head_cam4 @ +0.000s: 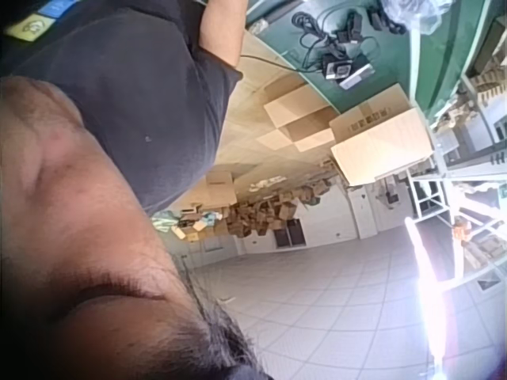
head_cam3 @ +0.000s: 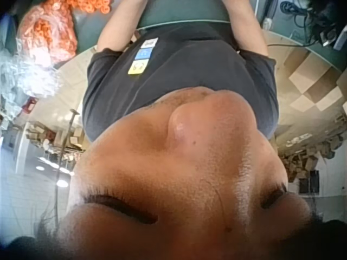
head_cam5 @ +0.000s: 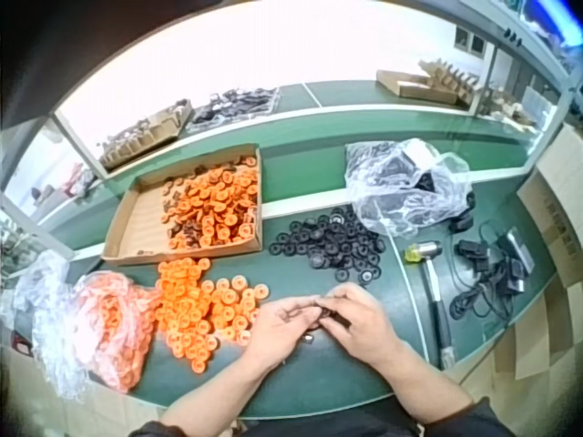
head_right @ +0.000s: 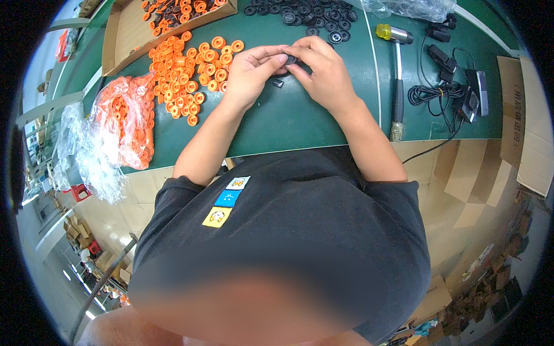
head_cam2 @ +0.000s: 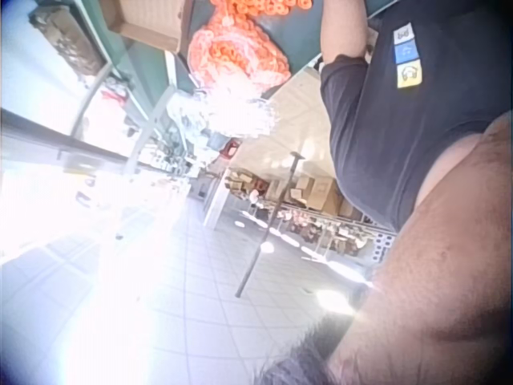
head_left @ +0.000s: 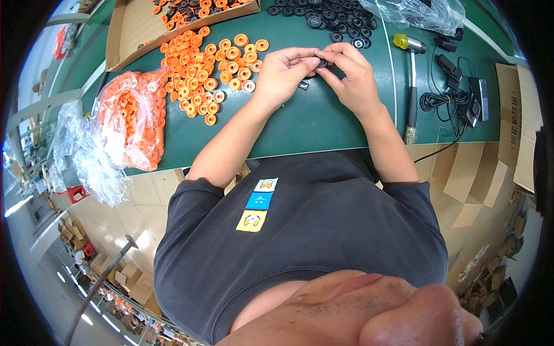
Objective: The person assembles circular components by inserting black rings into orange plastic bases by hand, tapping them with a mallet, and placing the completed parts into a cardboard box.
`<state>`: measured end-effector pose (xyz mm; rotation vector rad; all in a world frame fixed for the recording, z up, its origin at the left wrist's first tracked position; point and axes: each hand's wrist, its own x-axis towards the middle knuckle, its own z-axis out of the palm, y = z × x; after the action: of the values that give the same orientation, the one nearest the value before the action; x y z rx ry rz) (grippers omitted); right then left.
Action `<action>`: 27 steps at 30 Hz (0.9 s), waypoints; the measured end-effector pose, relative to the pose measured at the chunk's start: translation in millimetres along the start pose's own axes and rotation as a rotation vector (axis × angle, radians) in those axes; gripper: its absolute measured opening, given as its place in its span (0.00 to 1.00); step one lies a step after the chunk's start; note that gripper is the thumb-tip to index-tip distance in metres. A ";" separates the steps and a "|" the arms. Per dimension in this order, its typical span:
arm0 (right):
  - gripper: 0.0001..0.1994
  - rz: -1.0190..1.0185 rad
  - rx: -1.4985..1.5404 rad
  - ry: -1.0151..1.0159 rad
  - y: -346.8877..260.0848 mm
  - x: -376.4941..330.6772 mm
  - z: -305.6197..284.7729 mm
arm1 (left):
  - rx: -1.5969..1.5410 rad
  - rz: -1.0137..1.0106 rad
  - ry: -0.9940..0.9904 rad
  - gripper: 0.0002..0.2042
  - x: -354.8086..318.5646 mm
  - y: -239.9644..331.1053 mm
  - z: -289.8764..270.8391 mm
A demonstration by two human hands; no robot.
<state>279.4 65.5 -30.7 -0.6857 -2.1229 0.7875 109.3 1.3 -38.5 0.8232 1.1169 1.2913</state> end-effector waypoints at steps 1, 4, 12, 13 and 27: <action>0.17 -0.010 -0.001 -0.004 1.1 -0.5 0.8 | 0.001 0.001 0.000 0.14 0.3 -0.8 0.3; 0.17 0.079 0.162 -0.008 6.2 -1.5 3.3 | -0.021 0.023 0.007 0.13 1.9 -5.0 0.3; 0.16 0.337 0.627 0.040 25.6 -4.2 11.2 | 0.198 0.306 0.076 0.11 3.8 -9.3 4.0; 0.16 0.334 0.626 0.038 24.2 -4.6 11.5 | 0.197 0.310 0.078 0.11 3.4 -9.2 3.1; 0.12 0.611 0.802 -0.023 12.7 -4.3 8.8 | 0.118 0.138 0.094 0.10 1.4 -3.1 1.9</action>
<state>277.6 68.3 -46.4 -0.8586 -1.3947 1.8338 112.0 2.4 -41.0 0.9489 1.2373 1.4005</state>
